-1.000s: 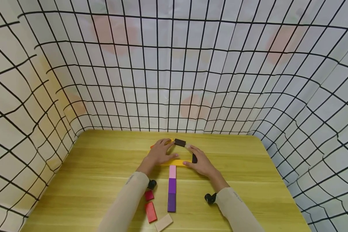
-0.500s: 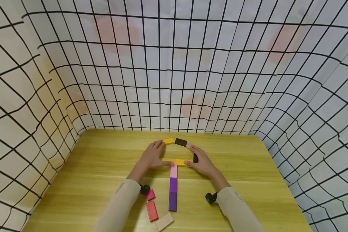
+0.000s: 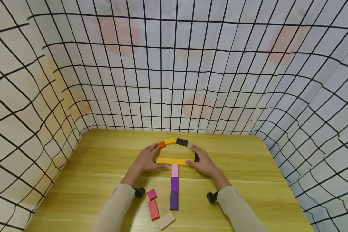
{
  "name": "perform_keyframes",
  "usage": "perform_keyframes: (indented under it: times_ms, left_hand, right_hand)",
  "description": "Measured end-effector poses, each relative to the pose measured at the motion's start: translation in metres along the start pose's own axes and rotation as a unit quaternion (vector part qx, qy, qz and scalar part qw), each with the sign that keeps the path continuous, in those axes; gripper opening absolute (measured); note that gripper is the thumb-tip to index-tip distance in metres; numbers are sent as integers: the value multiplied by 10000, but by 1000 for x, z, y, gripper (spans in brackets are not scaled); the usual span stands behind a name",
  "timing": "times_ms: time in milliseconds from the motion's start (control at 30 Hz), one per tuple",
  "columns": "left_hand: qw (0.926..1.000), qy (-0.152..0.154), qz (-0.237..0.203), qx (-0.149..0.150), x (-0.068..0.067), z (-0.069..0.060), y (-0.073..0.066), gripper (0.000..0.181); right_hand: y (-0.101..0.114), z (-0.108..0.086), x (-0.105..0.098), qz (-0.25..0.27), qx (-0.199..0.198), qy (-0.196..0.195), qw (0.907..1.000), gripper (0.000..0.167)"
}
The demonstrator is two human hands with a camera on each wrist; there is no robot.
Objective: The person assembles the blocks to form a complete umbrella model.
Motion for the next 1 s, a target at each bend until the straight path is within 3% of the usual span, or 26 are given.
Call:
perform_keyframes:
  times_ms: [367,700,1000]
  left_hand:
    - [9997,-28,-164,-187,3,1,5,109]
    - [9974,2,-702,-141,6,-1,11,113]
    - [9953,-68,-969,20,2,-10,17,108]
  right_hand:
    - [-5,0,4,-30,-28,-16,10000,89]
    - [-6,1,2,-43,-49,12,10000,88]
    - [-5,-5,-8,314,-188,-141,9992,81]
Point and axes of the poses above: each hand's wrist, its own z-axis towards the middle knuckle, its own x-axis out of the palm, y = z × x, the point moved 8 cm from there along z, towards the middle knuckle, and after that the axes turned 10 degrees about -x, right-handed, at the moved point
